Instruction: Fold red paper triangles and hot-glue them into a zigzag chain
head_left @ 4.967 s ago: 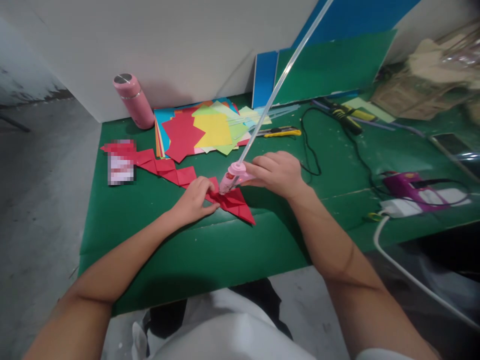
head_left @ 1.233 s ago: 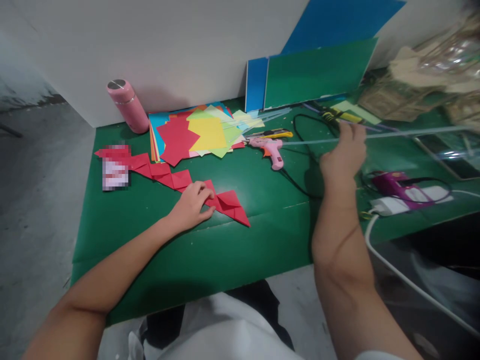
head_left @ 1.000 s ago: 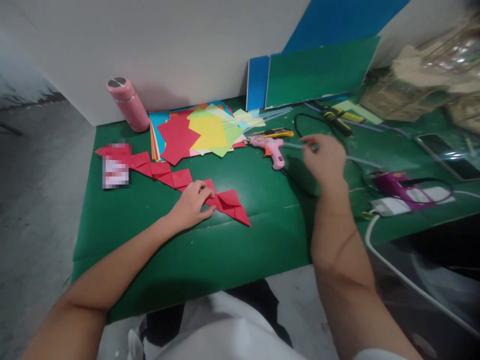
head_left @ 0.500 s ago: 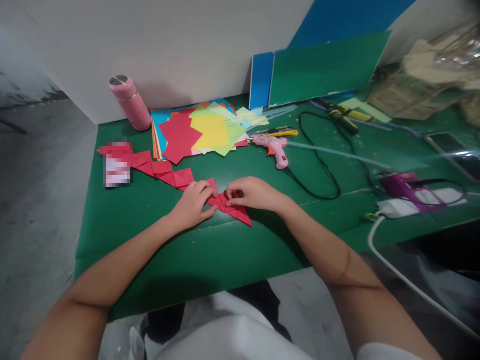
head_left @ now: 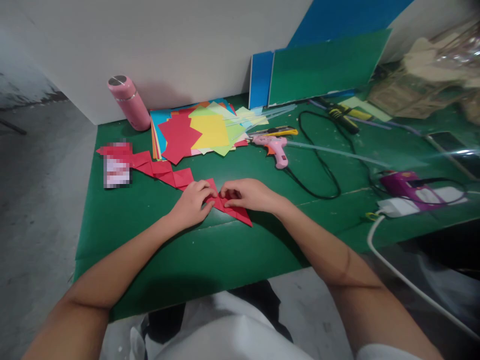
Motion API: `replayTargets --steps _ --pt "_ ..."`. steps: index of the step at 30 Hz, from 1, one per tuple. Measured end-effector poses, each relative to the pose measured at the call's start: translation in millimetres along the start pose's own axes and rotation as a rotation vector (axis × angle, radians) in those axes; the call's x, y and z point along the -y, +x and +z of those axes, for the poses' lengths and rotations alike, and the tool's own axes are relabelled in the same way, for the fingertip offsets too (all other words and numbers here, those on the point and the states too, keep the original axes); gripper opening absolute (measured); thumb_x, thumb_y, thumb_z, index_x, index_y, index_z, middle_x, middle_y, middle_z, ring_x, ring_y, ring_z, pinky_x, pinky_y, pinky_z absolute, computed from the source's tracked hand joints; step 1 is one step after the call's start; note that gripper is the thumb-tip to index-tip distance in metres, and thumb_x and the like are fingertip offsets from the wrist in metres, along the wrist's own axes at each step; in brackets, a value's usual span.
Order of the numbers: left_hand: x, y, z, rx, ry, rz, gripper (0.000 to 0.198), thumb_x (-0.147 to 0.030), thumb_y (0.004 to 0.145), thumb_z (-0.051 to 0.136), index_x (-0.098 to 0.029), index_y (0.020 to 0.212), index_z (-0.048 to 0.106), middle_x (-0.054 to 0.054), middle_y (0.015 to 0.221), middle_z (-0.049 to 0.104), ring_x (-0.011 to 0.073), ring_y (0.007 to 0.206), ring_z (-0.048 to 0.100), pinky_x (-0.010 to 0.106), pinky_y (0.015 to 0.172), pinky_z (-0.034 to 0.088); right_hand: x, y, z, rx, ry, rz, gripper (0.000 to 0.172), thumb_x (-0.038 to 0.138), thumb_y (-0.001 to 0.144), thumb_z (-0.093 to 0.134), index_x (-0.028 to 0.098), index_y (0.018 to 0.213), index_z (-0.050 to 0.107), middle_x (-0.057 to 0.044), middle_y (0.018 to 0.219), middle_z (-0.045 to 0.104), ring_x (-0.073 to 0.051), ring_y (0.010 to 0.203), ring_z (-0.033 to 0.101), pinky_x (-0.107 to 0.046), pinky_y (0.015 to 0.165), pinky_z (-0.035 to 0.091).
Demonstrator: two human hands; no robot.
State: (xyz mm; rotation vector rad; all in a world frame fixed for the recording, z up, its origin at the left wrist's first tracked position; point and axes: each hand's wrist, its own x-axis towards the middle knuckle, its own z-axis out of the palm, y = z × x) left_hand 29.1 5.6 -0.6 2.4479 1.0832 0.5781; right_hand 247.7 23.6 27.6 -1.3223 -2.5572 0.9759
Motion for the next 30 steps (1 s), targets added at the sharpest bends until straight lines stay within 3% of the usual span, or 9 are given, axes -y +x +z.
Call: replayTargets --steps 4,12,21,27,30 --pt "0 -1 0.3 0.003 -0.001 -0.003 0.014 -0.023 0.09 0.051 -0.016 0.097 0.062 0.008 0.1 0.058 0.0212 0.093 0.054 0.038 0.085 0.046 -6 0 1 -0.016 -0.003 -0.191 0.015 0.025 0.084 0.064 0.023 0.098 0.07 -0.002 0.092 0.072 -0.015 0.077 0.061 -0.023 0.063 0.035" --pt "-6 -3 -2.2 -0.026 0.097 0.103 0.019 -0.022 0.094 0.048 -0.014 0.091 0.066 0.009 0.095 0.062 0.0204 0.088 0.056 0.037 0.083 0.047 -13 0 1 0.018 -0.243 -0.441 0.029 0.03 0.097 0.048 0.023 0.104 0.075 -0.006 0.085 0.072 -0.015 0.073 0.06 -0.025 0.058 0.031" --pt "-24 -15 -2.7 0.114 0.479 0.183 0.028 -0.009 0.092 0.04 -0.009 0.096 0.068 0.013 0.091 0.066 0.0228 0.08 0.055 0.037 0.072 0.048 -19 1 2 0.004 -0.224 -0.469 0.033 0.035 0.098 0.046 0.024 0.099 0.076 -0.005 0.082 0.071 -0.014 0.075 0.061 -0.025 0.058 0.031" --pt "-43 -35 13.0 0.126 0.548 0.039 0.043 0.0 0.083 0.036 -0.001 0.12 0.059 0.024 0.122 0.061 0.0278 0.093 0.06 0.04 0.077 0.049 -19 1 2 -0.011 -0.176 -0.47 0.033 0.037 0.098 0.046 0.023 0.1 0.077 -0.005 0.082 0.071 -0.013 0.073 0.06 -0.024 0.059 0.032" --pt "-48 -39 16.1 0.131 0.514 0.014 0.047 0.0 0.082 0.035 -0.002 0.124 0.056 0.026 0.128 0.057 0.028 0.091 0.062 0.041 0.073 0.049 -19 2 3 -0.015 -0.167 -0.458 0.034 0.039 0.098 0.046 0.024 0.099 0.077 -0.004 0.078 0.069 -0.012 0.069 0.058 -0.024 0.057 0.031"
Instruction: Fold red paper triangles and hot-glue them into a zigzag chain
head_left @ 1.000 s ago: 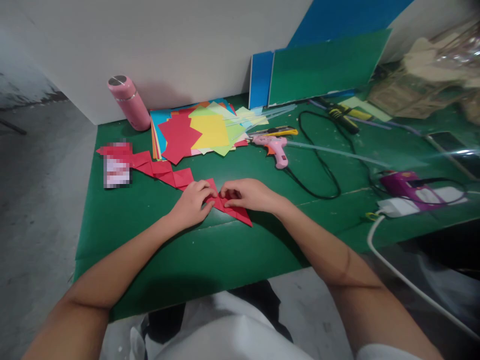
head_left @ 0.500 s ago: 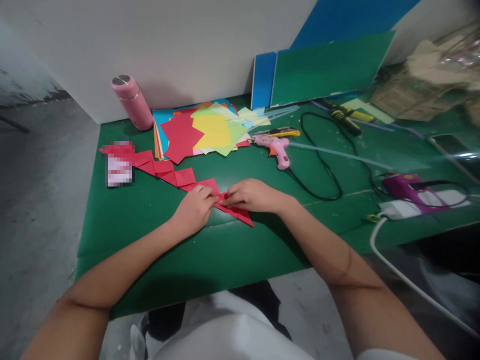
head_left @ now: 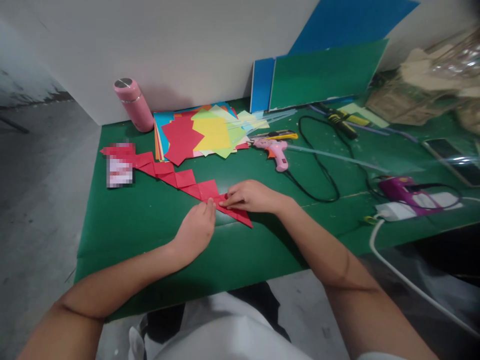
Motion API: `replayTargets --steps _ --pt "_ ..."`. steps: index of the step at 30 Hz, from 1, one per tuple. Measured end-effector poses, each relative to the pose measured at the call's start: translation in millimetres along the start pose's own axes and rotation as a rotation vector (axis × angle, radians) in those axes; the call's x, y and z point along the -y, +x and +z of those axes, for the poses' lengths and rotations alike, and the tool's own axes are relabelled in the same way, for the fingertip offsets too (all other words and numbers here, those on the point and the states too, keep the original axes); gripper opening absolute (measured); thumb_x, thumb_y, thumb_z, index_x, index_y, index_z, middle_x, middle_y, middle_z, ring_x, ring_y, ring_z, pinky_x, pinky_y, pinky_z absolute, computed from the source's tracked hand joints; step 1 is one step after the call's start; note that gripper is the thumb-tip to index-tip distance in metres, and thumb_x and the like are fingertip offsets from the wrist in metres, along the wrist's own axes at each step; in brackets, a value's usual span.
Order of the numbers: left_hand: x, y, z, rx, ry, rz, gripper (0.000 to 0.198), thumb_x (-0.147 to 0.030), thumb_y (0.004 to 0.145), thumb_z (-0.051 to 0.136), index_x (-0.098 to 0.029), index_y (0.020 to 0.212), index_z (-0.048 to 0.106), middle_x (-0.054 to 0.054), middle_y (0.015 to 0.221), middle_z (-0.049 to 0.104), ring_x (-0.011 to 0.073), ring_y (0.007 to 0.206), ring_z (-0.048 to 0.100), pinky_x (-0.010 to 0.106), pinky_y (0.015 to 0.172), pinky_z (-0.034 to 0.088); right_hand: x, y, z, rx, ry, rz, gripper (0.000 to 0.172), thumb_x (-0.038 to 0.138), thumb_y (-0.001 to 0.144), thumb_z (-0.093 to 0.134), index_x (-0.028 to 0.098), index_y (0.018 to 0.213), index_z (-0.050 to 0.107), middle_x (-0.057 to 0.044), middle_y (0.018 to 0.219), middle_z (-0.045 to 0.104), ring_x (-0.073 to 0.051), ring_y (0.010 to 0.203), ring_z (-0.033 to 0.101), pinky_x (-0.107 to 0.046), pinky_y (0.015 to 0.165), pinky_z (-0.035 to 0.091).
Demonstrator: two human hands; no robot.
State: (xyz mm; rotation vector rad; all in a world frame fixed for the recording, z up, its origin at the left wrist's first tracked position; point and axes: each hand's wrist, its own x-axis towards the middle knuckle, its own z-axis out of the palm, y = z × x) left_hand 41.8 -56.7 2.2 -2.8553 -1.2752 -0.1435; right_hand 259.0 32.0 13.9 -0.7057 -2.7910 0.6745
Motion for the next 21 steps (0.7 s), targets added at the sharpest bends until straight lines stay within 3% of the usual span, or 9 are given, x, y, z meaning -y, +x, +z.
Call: replayTargets --steps 2,4,6,8,10,15,21 --pt "8 3 -4.2 0.0 -0.06 0.015 0.041 -0.002 0.082 0.039 -0.005 0.116 0.062 0.023 0.12 0.063 0.0256 0.084 0.063 0.037 0.068 0.049 -1 0 0 0.001 0.008 0.005 0.035 0.04 0.098 0.046 0.024 0.098 0.077 -0.004 0.076 0.068 -0.012 0.068 0.057 -0.024 0.057 0.03" --pt "27 10 -11.5 -0.009 -0.16 0.022 0.029 -0.009 0.087 0.042 -0.012 0.099 0.067 0.014 0.096 0.07 0.0226 0.076 0.062 0.034 0.066 0.048 -1 0 1 -0.003 0.024 0.006 0.034 0.04 0.097 0.047 0.024 0.097 0.077 -0.004 0.078 0.069 -0.011 0.068 0.058 -0.023 0.057 0.031" --pt "51 19 -19.0 -0.075 -0.267 -0.093 0.027 -0.016 0.093 0.04 -0.017 0.087 0.067 0.006 0.075 0.068 0.0197 0.071 0.061 0.031 0.067 0.047 -2 0 1 -0.007 0.033 0.01 0.033 0.04 0.097 0.048 0.024 0.098 0.077 -0.004 0.082 0.07 -0.011 0.07 0.059 -0.023 0.058 0.031" --pt "73 27 -23.4 -0.211 -0.313 -0.24 0.027 -0.021 0.096 0.04 -0.017 0.089 0.066 0.005 0.077 0.068 0.02 0.076 0.062 0.032 0.071 0.047 -2 0 2 -0.007 0.037 0.014 0.033 0.04 0.097 0.048 0.024 0.098 0.077 -0.004 0.082 0.07 -0.012 0.071 0.06 -0.023 0.058 0.032" --pt "88 32 -23.7 -0.269 -0.353 -0.279 0.027 -0.024 0.097 0.04 -0.017 0.09 0.066 0.005 0.079 0.069 0.0198 0.077 0.062 0.033 0.074 0.047 -3 -1 2 -0.004 0.04 0.013 0.033 0.04 0.097 0.048 0.024 0.099 0.077 -0.004 0.082 0.07 -0.012 0.071 0.06 -0.023 0.059 0.033" --pt "88 30 -12.6 -0.186 -0.376 -0.077 0.026 -0.03 0.096 0.048 -0.019 0.088 0.069 0.006 0.086 0.072 0.0193 0.08 0.062 0.035 0.08 0.046 -4 -1 2 -0.004 0.05 0.013 0.033 0.04 0.097 0.047 0.025 0.101 0.076 -0.005 0.084 0.071 -0.012 0.073 0.061 -0.023 0.06 0.034" --pt "81 28 -2.9 -0.131 -0.318 0.032 0.029 -0.032 0.098 0.047 -0.018 0.087 0.07 0.007 0.085 0.069 0.0188 0.078 0.059 0.033 0.076 0.046 -3 -1 1 0.002 0.051 0.022 0.031 0.038 0.097 0.048 0.025 0.102 0.076 -0.005 0.087 0.072 -0.013 0.075 0.062 -0.023 0.061 0.035"
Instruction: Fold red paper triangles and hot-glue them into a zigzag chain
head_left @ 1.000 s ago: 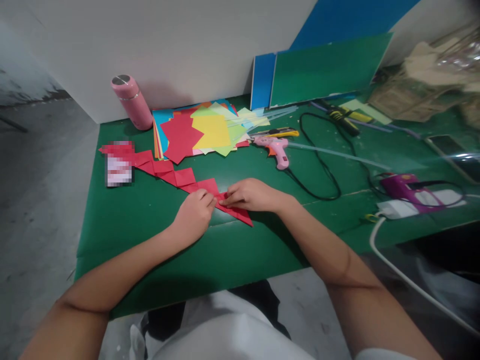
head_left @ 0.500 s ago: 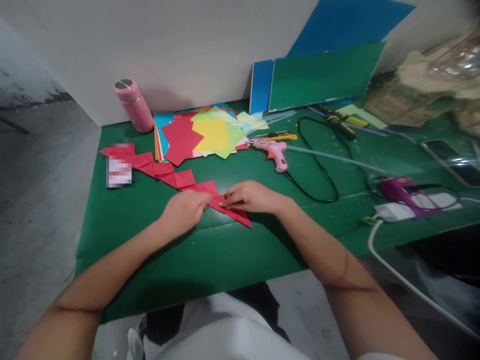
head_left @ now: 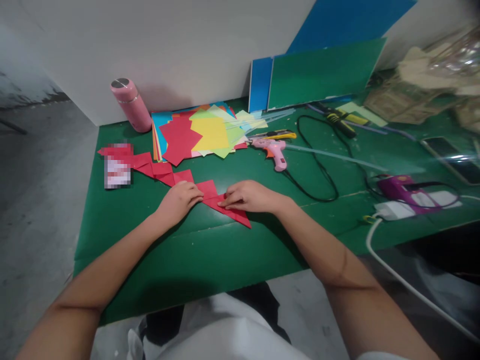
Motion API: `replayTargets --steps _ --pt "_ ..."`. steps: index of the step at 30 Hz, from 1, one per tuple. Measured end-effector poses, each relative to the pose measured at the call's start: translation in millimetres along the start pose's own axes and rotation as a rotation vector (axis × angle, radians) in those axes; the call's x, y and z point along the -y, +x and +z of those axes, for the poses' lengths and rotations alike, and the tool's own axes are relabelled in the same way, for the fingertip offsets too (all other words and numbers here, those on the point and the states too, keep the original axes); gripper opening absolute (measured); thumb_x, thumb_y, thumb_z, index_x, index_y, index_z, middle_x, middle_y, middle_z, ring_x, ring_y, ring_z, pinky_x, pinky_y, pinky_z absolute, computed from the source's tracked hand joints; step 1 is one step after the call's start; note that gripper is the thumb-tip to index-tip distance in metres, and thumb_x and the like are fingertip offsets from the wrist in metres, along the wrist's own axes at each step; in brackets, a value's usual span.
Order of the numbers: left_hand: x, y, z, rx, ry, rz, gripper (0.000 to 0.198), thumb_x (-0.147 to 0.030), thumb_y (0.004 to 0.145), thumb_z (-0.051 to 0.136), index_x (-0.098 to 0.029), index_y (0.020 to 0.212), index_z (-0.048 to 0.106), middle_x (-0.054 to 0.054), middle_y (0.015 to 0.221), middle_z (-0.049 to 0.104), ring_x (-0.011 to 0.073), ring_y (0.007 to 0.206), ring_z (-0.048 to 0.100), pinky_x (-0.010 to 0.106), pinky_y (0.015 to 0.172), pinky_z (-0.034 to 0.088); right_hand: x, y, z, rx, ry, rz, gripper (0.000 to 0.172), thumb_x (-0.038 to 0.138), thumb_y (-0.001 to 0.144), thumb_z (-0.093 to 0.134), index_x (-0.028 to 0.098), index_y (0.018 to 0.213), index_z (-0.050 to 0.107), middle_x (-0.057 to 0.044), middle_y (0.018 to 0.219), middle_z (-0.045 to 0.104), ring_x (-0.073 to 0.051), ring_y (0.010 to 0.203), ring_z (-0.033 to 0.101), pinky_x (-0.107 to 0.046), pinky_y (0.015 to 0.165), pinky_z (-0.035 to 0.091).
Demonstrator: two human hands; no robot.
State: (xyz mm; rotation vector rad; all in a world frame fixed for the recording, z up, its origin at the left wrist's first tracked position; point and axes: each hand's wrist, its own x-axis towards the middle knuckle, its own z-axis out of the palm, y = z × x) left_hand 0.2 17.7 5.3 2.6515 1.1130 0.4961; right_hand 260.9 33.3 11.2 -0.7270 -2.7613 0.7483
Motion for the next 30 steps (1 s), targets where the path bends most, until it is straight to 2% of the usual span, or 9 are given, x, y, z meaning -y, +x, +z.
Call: replayTargets --steps 4,10,17,23,27,30 --pt "-2 1 4.3 0.011 0.061 0.024 0.028 -0.029 0.097 0.047 -0.015 0.081 0.066 0.007 0.081 0.066 0.0195 0.076 0.056 0.032 0.074 0.045 1 0 0 -0.003 0.01 0.004 0.03 0.037 0.096 0.049 0.025 0.102 0.076 -0.005 0.087 0.072 -0.013 0.075 0.062 -0.023 0.062 0.036" --pt "-6 5 14.6 0.048 0.102 -0.046 0.03 -0.024 0.1 0.038 -0.014 0.082 0.06 0.008 0.081 0.061 0.0206 0.077 0.053 0.033 0.072 0.042 2 0 -1 0.0 0.017 0.014 0.029 0.036 0.096 0.051 0.024 0.101 0.076 -0.005 0.087 0.072 -0.013 0.076 0.063 -0.023 0.062 0.036" --pt "-4 5 10.4 -0.132 -0.028 -0.175 0.033 -0.031 0.101 0.037 -0.017 0.076 0.054 0.004 0.076 0.058 0.018 0.074 0.053 0.031 0.073 0.044 1 0 0 0.001 0.016 0.006 0.03 0.037 0.096 0.05 0.024 0.102 0.076 -0.004 0.086 0.071 -0.012 0.074 0.062 -0.023 0.061 0.036" --pt "-2 4 7.3 -0.094 0.014 -0.066 0.036 -0.036 0.1 0.04 -0.016 0.076 0.057 0.005 0.076 0.06 0.0186 0.075 0.053 0.032 0.073 0.043 2 0 -1 -0.005 0.003 0.003 0.03 0.036 0.096 0.05 0.023 0.102 0.076 -0.005 0.087 0.071 -0.013 0.076 0.062 -0.023 0.062 0.037" --pt "1 3 6.5 -0.069 -0.042 -0.058 0.029 -0.042 0.095 0.052 -0.016 0.083 0.061 0.004 0.082 0.063 0.018 0.079 0.056 0.031 0.075 0.043 2 0 -2 -0.001 0.0 -0.006 0.03 0.035 0.097 0.049 0.023 0.104 0.076 -0.005 0.086 0.071 -0.013 0.075 0.062 -0.023 0.062 0.037" --pt "0 3 8.5 -0.047 0.001 -0.035 0.027 -0.039 0.095 0.052 -0.016 0.085 0.062 0.005 0.084 0.064 0.0188 0.08 0.056 0.032 0.075 0.043 2 0 -2 -0.008 -0.003 -0.005 0.029 0.035 0.096 0.05 0.024 0.103 0.076 -0.005 0.087 0.071 -0.013 0.075 0.062 -0.023 0.062 0.037"
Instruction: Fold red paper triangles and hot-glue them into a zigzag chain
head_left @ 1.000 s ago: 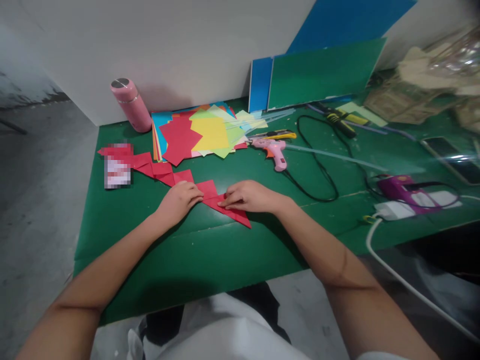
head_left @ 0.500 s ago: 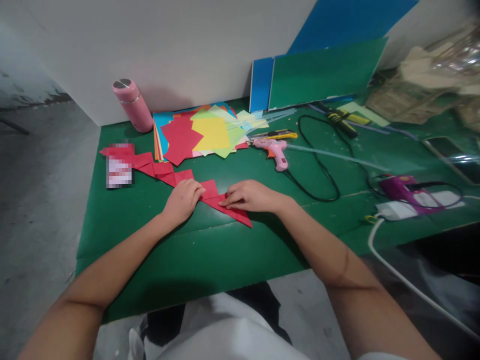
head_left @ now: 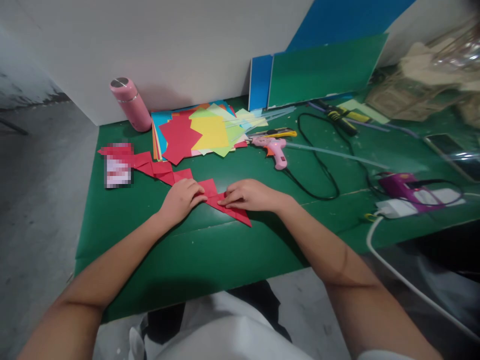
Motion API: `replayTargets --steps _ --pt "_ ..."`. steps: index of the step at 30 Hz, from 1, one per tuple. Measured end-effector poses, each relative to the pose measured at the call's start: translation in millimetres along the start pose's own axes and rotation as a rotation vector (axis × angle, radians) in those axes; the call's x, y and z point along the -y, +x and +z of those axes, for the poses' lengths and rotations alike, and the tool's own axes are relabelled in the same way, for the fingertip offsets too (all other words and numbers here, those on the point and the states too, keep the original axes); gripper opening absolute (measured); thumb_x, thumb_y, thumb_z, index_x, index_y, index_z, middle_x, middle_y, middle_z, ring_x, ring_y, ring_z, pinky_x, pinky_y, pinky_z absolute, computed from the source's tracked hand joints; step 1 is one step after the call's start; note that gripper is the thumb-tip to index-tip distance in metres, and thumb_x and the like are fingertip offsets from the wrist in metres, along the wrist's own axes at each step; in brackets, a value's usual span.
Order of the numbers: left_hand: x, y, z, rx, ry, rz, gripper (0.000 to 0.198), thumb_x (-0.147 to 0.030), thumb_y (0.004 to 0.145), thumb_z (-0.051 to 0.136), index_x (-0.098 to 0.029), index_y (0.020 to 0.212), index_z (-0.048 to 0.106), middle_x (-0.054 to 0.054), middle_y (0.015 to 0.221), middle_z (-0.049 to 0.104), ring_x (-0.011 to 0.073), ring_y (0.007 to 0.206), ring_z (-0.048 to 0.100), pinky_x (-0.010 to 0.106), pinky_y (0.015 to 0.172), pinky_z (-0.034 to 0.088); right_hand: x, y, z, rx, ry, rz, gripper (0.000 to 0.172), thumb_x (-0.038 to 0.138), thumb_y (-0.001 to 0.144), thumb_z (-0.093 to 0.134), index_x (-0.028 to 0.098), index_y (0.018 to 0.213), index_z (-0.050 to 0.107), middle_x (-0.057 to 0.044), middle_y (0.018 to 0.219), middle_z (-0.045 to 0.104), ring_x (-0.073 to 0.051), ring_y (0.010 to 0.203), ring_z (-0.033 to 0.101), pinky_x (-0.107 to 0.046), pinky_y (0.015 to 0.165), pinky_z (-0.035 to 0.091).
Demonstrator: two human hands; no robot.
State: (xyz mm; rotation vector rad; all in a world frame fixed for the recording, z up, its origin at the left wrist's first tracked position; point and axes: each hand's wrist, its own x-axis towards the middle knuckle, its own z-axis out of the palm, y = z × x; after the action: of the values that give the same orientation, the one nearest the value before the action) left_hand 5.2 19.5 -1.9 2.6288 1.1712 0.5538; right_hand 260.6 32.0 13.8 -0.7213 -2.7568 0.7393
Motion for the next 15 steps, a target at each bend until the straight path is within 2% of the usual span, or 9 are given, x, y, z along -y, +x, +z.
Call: replayTargets --steps 4,8,13,15 --pt "-4 2 5.3 0.028 0.084 0.022 0.031 -0.034 0.099 0.043 -0.015 0.082 0.061 0.006 0.082 0.063 0.0202 0.077 0.054 0.033 0.073 0.041 0 0 0 0.005 -0.009 0.006 0.03 0.036 0.097 0.049 0.024 0.104 0.076 -0.005 0.085 0.071 -0.013 0.074 0.062 -0.023 0.061 0.037" --pt "-17 1 4.3 0.056 0.051 0.011 0.04 -0.037 0.102 0.032 -0.014 0.081 0.059 0.007 0.08 0.06 0.0197 0.074 0.052 0.032 0.07 0.041 0 0 0 0.006 -0.002 0.004 0.03 0.036 0.097 0.048 0.025 0.103 0.076 -0.005 0.087 0.071 -0.013 0.075 0.062 -0.023 0.062 0.037" --pt "-52 -8 -6.9 0.039 -0.101 0.012 0.05 -0.036 0.103 0.016 -0.016 0.078 0.054 0.005 0.075 0.055 0.0177 0.072 0.049 0.03 0.069 0.041 -2 0 1 0.006 -0.005 -0.003 0.031 0.036 0.097 0.048 0.023 0.104 0.076 -0.005 0.083 0.07 -0.013 0.072 0.06 -0.023 0.06 0.035" --pt "-68 -15 -13.0 0.084 -0.183 0.046 0.05 -0.036 0.103 0.014 -0.017 0.075 0.051 0.003 0.072 0.052 0.0158 0.068 0.048 0.028 0.065 0.04 -2 -1 1 -0.002 -0.001 -0.013 0.032 0.037 0.097 0.048 0.023 0.105 0.075 -0.004 0.082 0.069 -0.012 0.071 0.059 -0.023 0.059 0.034"
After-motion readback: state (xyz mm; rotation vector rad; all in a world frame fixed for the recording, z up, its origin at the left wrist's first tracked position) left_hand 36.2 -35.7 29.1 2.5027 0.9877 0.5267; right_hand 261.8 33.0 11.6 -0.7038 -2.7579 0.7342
